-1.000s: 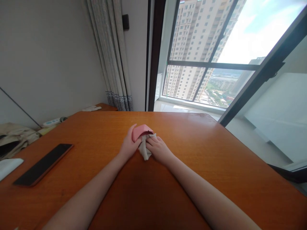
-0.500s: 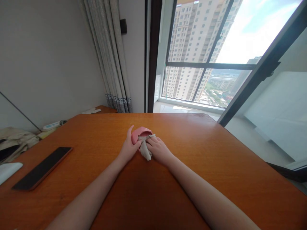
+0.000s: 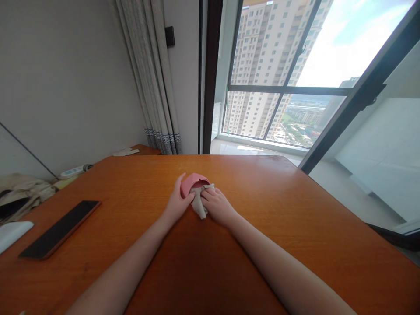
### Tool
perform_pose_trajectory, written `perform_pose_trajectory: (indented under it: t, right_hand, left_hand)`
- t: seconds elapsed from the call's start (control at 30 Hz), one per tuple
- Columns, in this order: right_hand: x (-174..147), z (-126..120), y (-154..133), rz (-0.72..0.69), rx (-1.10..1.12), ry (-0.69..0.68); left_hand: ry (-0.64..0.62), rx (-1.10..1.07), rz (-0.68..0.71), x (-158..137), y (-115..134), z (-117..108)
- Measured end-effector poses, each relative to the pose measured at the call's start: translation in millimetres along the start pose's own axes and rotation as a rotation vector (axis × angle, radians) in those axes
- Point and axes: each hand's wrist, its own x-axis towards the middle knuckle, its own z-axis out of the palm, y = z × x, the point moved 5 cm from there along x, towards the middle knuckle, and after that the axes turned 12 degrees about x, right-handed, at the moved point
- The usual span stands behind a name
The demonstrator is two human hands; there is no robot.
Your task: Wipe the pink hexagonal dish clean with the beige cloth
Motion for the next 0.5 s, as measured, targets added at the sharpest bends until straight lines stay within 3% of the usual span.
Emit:
perform_pose_trajectory:
  t: [0.17, 0.33, 0.4, 0.5]
  right_hand:
    - [0.4, -1.8, -2.6, 0.039, 0.066, 0.06]
    - [1.6, -4.8, -4.3, -0.005, 0.162, 0.008]
    - [-2.1, -13.8, -2.3, 0.018, 0.256, 0.139]
    - [-15.9, -34.5, 9.7, 0.239, 0.327, 0.554]
  left_hand:
    - [0.135, -0.164, -0.149, -8.7, -12.8, 17.1]
    - [0.074, -0.109, -0.188, 0.5, -19.1, 7.3]
    - [0.028, -0.151, -0.242, 1.2, -21.3, 6.0]
    - [-0.012, -0.293, -0.41, -4.9, -25.8, 11.8]
